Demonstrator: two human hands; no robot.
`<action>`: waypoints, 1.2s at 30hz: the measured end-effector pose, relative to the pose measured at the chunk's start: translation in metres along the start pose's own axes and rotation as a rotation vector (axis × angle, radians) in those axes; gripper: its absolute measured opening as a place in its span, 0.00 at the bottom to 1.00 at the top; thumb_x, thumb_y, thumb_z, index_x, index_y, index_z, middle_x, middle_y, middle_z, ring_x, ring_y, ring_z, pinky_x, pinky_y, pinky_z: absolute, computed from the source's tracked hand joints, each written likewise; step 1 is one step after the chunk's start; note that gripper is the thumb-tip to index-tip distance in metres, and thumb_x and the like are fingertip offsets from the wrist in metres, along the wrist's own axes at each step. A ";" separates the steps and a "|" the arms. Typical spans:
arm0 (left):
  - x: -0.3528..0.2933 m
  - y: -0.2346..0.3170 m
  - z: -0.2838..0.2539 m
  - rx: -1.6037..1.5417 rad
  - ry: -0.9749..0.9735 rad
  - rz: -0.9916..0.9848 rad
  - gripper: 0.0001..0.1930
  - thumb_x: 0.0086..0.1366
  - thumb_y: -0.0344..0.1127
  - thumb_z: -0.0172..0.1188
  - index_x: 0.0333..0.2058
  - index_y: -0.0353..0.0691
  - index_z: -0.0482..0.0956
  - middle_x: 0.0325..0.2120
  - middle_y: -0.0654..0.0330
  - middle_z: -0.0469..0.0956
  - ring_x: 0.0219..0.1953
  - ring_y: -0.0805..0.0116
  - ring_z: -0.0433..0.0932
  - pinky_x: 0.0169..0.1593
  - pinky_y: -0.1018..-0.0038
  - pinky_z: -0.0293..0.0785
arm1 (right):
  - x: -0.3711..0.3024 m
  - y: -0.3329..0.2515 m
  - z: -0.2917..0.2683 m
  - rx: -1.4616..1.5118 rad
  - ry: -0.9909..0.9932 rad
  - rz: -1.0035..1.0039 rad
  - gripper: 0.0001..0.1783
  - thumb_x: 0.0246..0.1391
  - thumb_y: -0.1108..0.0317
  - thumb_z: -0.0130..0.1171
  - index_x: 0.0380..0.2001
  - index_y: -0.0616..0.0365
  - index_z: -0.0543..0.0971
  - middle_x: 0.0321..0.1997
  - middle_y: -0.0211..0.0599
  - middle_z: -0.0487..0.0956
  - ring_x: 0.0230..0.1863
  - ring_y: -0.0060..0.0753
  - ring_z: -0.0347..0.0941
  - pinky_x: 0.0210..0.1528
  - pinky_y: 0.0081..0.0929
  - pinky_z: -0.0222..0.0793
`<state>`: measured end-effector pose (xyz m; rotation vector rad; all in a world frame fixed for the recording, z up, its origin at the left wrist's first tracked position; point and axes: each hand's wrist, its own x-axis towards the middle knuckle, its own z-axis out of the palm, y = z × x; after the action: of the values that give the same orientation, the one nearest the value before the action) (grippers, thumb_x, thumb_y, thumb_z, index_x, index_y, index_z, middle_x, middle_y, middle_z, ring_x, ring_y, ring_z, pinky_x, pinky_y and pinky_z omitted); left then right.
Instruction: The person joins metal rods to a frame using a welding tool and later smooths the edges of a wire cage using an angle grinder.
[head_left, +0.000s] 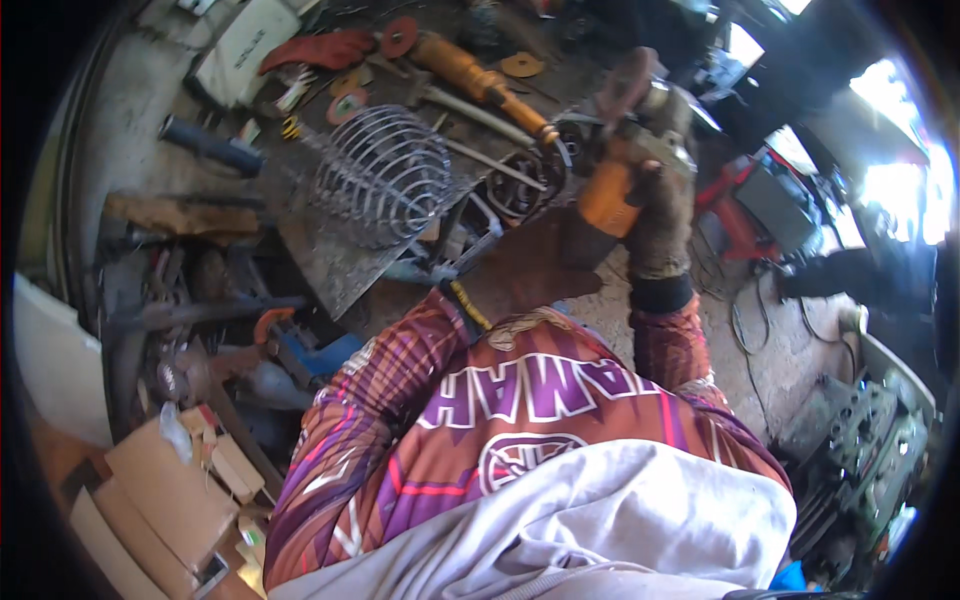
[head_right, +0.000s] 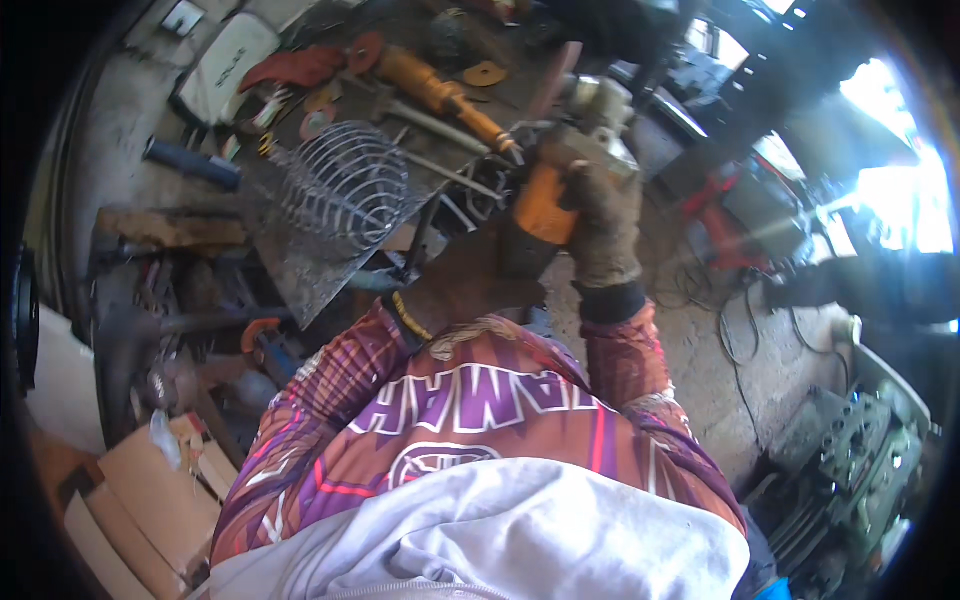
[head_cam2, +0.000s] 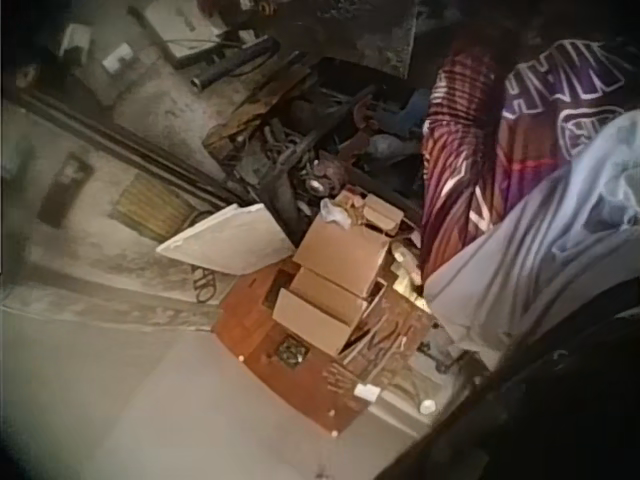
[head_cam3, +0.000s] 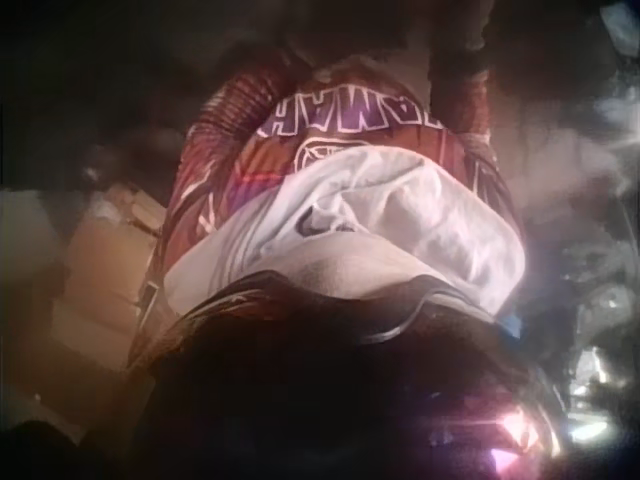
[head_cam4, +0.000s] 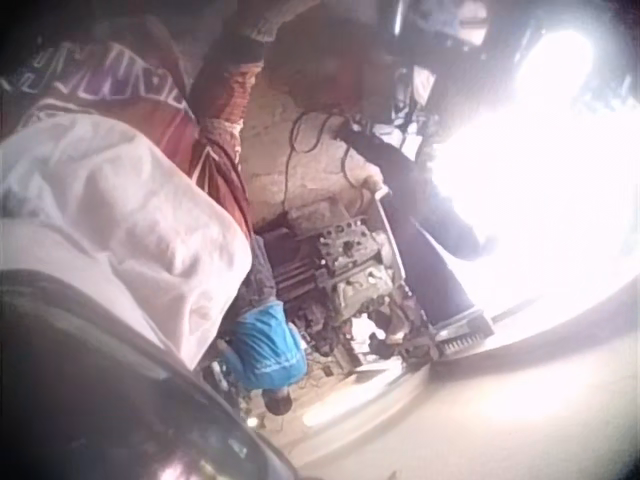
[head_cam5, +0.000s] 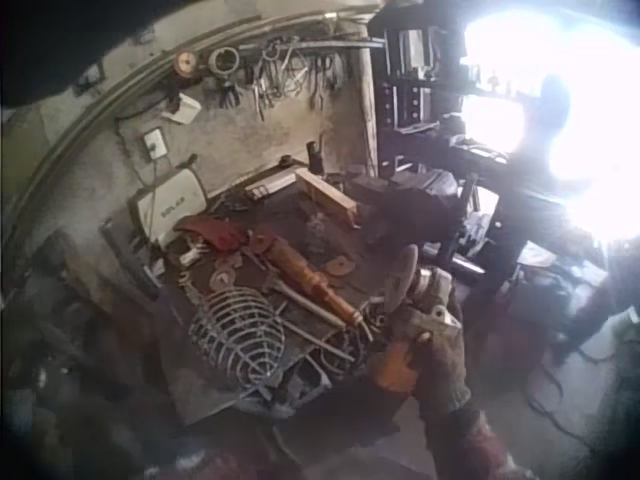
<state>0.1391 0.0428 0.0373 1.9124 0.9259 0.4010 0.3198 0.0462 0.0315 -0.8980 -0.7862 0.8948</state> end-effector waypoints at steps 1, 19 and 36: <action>0.008 0.030 -0.021 -0.014 -0.157 -0.008 0.39 0.47 0.50 0.72 0.55 0.37 0.71 0.45 0.47 0.79 0.47 0.53 0.80 0.50 0.61 0.75 | 0.003 0.001 -0.019 -0.098 -0.028 0.009 0.27 0.58 0.51 0.63 0.52 0.60 0.77 0.38 0.30 0.80 0.35 0.14 0.73 0.33 0.17 0.67; 0.045 -0.079 -0.247 0.827 0.160 -0.762 0.46 0.52 0.71 0.59 0.56 0.33 0.76 0.53 0.42 0.76 0.57 0.47 0.75 0.60 0.62 0.69 | 0.012 0.001 -0.076 0.399 -0.181 0.156 0.30 0.61 0.57 0.57 0.61 0.60 0.67 0.61 0.46 0.73 0.61 0.48 0.71 0.63 0.49 0.68; -0.142 -0.022 -0.146 -0.127 1.233 -0.421 0.24 0.63 0.48 0.64 0.47 0.32 0.78 0.38 0.58 0.80 0.39 0.69 0.77 0.44 0.71 0.73 | 0.018 0.019 -0.036 0.050 -0.367 0.315 0.39 0.48 0.66 0.70 0.62 0.58 0.64 0.51 0.42 0.77 0.48 0.37 0.78 0.50 0.33 0.76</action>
<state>-0.0535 0.0322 0.1056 1.1629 1.9554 1.3936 0.3523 0.0578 0.0033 -0.8365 -0.9454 1.3774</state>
